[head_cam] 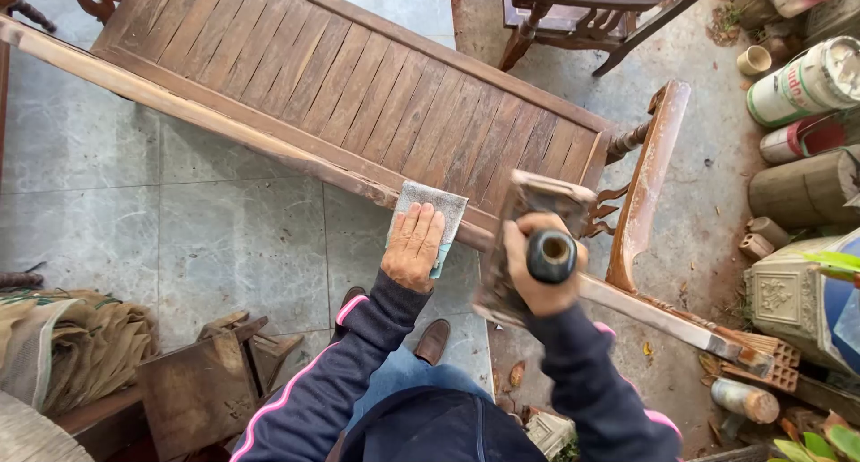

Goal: Sanding a wooden bench using handheld sandpaper and an electric power sander.

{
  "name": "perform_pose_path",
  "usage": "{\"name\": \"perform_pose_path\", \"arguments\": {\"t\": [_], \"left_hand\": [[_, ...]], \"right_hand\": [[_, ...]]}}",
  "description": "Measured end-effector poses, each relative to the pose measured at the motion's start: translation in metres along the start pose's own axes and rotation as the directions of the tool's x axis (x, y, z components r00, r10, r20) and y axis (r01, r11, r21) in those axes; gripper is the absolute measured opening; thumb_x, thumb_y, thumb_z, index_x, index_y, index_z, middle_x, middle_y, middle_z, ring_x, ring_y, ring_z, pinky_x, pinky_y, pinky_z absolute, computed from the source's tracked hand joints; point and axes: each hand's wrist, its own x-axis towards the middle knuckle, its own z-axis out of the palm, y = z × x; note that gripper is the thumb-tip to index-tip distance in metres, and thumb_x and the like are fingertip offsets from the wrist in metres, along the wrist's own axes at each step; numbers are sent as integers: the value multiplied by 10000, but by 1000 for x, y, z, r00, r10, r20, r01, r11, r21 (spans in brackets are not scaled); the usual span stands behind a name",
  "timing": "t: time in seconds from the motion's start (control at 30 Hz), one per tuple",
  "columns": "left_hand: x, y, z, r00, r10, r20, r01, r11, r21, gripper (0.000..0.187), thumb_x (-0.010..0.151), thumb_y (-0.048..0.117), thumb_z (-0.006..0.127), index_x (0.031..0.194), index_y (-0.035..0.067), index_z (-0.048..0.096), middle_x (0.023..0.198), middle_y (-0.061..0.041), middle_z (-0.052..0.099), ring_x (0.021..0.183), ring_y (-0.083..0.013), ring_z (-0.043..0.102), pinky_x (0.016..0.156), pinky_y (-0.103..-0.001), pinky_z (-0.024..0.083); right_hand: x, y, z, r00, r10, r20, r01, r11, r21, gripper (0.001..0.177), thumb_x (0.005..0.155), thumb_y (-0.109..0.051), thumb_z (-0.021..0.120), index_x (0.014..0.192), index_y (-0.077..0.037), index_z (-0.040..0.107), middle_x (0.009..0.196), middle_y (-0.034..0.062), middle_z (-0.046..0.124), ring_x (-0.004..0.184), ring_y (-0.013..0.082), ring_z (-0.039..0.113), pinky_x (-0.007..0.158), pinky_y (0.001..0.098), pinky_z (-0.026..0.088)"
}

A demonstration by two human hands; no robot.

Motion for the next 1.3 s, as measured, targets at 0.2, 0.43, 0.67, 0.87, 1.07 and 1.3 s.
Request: {"name": "perform_pose_path", "arguments": {"t": [0.2,0.43,0.67,0.87,1.07,1.3], "left_hand": [[-3,1,6,999,5,-38,-5,1000,11,530,895,107,566,1405,-36,584,1452,-249,575,1396,-410,526,1210,-539,355],[-7,3,-2,1000,25,6,-25,999,42,519,913,61,561,1425,-21,582,1480,-234,572,1421,-393,529,1230,-527,360],[4,16,6,999,-45,15,45,998,41,598,844,47,563,1434,-50,551,1499,-248,532,1446,-420,460,1234,-558,299],[3,15,3,999,-24,31,22,997,67,602,862,62,541,1452,-55,527,1506,-259,523,1445,-427,469,1240,-554,307],[2,10,4,999,5,50,-10,996,92,555,918,111,520,1449,-51,536,1508,-256,523,1431,-425,487,1224,-550,330],[3,12,6,999,17,31,-21,993,116,517,956,132,514,1441,-43,548,1499,-247,538,1426,-422,497,1224,-544,344]], "right_hand": [[-13,24,-19,999,-36,4,36,980,-197,156,894,-20,796,893,-57,645,864,37,640,796,156,614,806,318,496],[6,15,15,995,-70,-76,76,994,73,164,914,-45,792,968,-46,637,900,52,647,812,167,642,769,301,528],[-8,7,-79,992,-31,124,63,962,-267,136,892,-38,793,918,-54,661,801,53,672,707,130,671,673,285,538],[3,9,6,1000,-5,-23,5,1000,13,132,900,-4,787,907,-61,668,840,33,671,741,121,647,688,270,521],[-16,2,-45,975,-206,84,210,977,-47,127,875,41,763,913,-2,649,836,105,655,741,211,660,702,315,532],[-22,5,-11,920,-392,24,385,912,139,208,824,90,752,985,39,632,828,137,637,754,267,652,699,359,528]]}}
